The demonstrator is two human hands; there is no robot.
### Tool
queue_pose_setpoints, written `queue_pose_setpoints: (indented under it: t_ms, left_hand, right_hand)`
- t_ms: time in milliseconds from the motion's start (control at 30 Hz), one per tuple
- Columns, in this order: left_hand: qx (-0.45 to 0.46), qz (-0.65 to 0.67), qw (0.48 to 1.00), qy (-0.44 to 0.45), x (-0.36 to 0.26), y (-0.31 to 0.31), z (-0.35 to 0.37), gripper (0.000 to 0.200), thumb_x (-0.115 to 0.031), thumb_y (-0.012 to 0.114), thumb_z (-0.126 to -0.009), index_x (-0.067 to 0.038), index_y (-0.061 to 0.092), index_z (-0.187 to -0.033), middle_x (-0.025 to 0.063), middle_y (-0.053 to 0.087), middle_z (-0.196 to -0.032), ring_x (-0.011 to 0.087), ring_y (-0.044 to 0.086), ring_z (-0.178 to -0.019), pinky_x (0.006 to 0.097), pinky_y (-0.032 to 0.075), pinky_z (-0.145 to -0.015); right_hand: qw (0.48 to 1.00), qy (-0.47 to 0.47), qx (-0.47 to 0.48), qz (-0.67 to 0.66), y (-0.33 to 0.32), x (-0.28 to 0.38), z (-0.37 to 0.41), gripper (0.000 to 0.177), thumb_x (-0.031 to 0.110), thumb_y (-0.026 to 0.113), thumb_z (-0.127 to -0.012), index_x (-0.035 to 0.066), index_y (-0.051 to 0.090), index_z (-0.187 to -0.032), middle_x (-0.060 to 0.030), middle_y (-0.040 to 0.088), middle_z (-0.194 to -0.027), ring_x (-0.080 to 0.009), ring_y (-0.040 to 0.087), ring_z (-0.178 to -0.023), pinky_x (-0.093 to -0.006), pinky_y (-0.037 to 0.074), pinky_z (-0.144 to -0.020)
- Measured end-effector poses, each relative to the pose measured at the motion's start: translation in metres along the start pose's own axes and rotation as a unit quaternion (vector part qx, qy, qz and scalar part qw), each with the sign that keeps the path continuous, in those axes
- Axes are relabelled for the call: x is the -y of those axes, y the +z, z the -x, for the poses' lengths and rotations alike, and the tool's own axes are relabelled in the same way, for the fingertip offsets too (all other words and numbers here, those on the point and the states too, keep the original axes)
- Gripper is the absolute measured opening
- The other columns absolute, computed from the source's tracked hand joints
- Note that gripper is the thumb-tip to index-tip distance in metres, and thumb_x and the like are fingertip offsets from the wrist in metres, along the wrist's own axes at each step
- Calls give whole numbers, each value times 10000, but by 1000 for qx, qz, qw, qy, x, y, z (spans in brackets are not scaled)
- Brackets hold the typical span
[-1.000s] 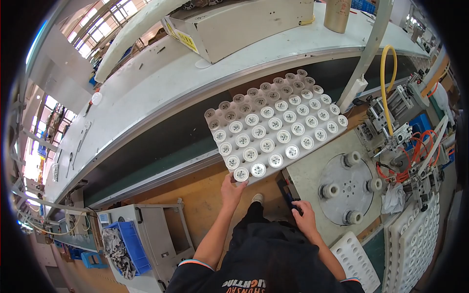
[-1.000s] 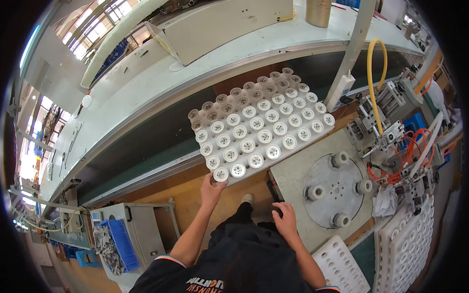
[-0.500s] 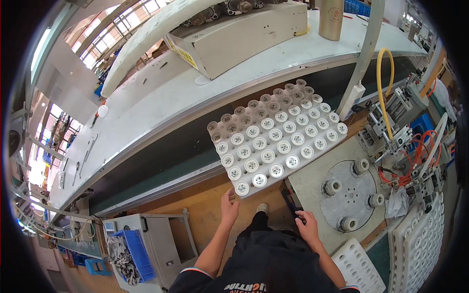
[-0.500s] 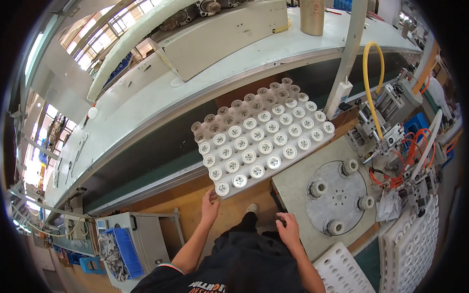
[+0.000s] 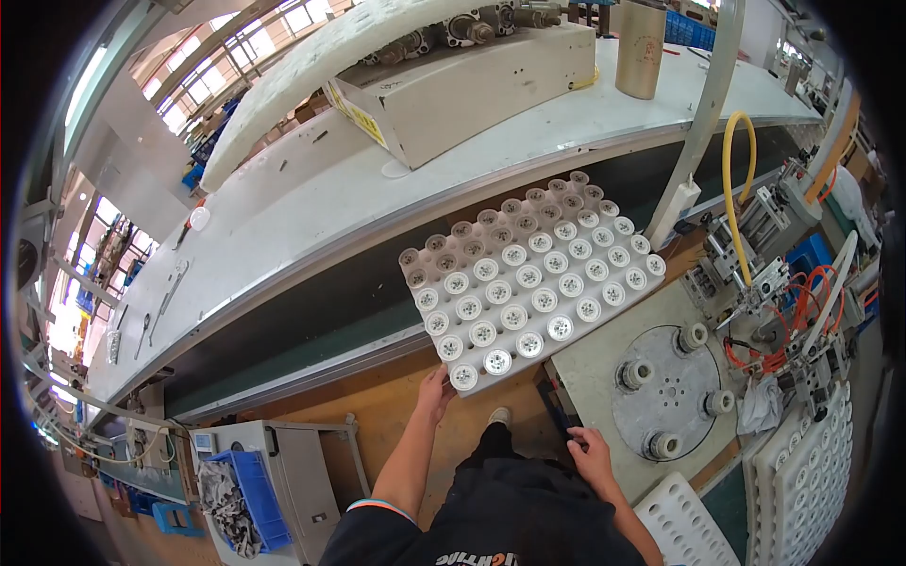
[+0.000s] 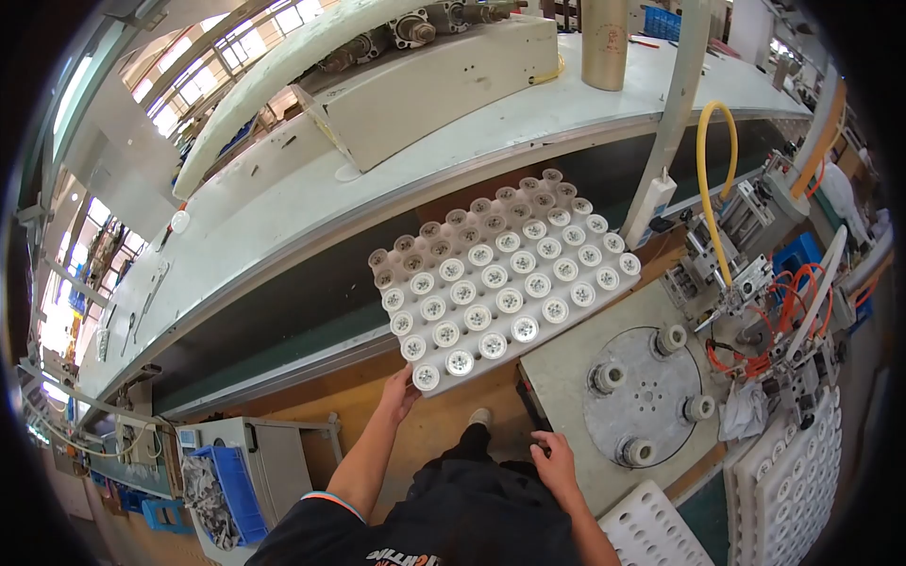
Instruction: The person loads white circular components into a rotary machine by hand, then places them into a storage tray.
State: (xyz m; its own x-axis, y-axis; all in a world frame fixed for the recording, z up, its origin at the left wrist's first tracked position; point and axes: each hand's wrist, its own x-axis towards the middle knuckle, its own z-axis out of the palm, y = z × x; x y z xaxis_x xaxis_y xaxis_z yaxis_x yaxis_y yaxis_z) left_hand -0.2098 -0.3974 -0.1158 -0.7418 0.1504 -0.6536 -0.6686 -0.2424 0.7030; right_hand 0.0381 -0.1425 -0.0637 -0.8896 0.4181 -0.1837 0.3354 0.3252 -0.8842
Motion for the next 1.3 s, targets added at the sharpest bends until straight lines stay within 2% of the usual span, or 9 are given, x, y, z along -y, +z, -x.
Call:
queue_pose_setpoints:
  t_ms: [167, 233, 367, 567, 667, 800, 900, 1233, 1300]
  left_hand:
    - [41, 24, 999, -12, -7, 2, 7, 341, -271, 542, -887, -28, 538, -1127, 94, 580, -1077, 207, 566, -972, 361, 471, -853]
    - [68, 23, 997, -15, -13, 4, 10, 343, -264, 533, -887, -28, 541, -1135, 88, 584, -1081, 205, 559, -997, 362, 465, -875]
    - [107, 6, 994, -13, -26, 18, 24, 351, -252, 512, -893, -24, 539, -1157, 85, 591, -1098, 208, 562, -1014, 362, 475, -880]
    - [129, 36, 991, -11, -27, 29, 27, 411, -261, 504, -903, -9, 494, -1227, 114, 573, -1206, 243, 569, -1097, 387, 481, -931]
    - [146, 84, 986, -10, -38, 41, 41, 430, -238, 553, -877, -9, 486, -1235, 113, 558, -1220, 231, 551, -1113, 385, 459, -962]
    - [151, 71, 986, -19, -51, 49, 51, 445, -235, 538, -889, -1, 465, -1260, 114, 539, -1258, 238, 534, -1148, 388, 446, -987]
    - [157, 57, 986, -9, -55, 52, 54, 432, -276, 494, -922, -39, 457, -1281, 109, 536, -1269, 256, 546, -1138, 429, 469, -950]
    - [182, 65, 981, -14, -60, 59, 67, 494, -266, 582, -879, -47, 440, -1299, 96, 524, -1283, 241, 522, -1169, 417, 434, -995]
    - [170, 64, 983, -15, -58, 56, 64, 435, -258, 509, -934, -42, 434, -1305, 99, 518, -1297, 262, 515, -1175, 446, 431, -992]
  right_hand:
    - [1000, 10, -6, 8, -1, -5, 6, 252, 100, 628, -800, 55, 636, -1048, -116, 585, -960, -217, 615, -848, -308, 502, -734]
    - [1000, 15, 16, 10, 1, -3, 4, 257, 137, 629, -800, 73, 636, -1048, -140, 591, -978, -259, 624, -861, -343, 507, -764]
    - [999, 25, 22, 1, 6, -2, 0, 270, 152, 633, -803, 78, 633, -1062, -143, 591, -987, -264, 619, -866, -342, 504, -773]
    - [1000, 17, 25, 1, 10, -6, 1, 263, 117, 641, -824, 69, 628, -1082, -118, 588, -976, -213, 619, -863, -303, 500, -754]
    - [999, 28, 16, -16, 9, -6, 0, 276, 161, 630, -812, 77, 629, -1075, -145, 591, -984, -269, 613, -873, -345, 498, -783]
    - [999, 47, 16, -20, 9, -3, -1, 275, 161, 631, -815, 78, 628, -1078, -144, 593, -980, -266, 614, -878, -343, 499, -787]
    - [999, 35, 9, -18, 12, -5, -3, 274, 159, 632, -817, 78, 628, -1079, -142, 596, -976, -262, 616, -884, -340, 500, -788]
    - [999, 41, 15, -25, 16, -8, -1, 281, 164, 620, -823, 77, 625, -1090, -142, 596, -994, -254, 618, -891, -335, 495, -798]
    - [998, 44, 14, -33, 16, -8, 0, 281, 166, 617, -825, 76, 624, -1090, -142, 596, -995, -253, 619, -894, -335, 494, -798]
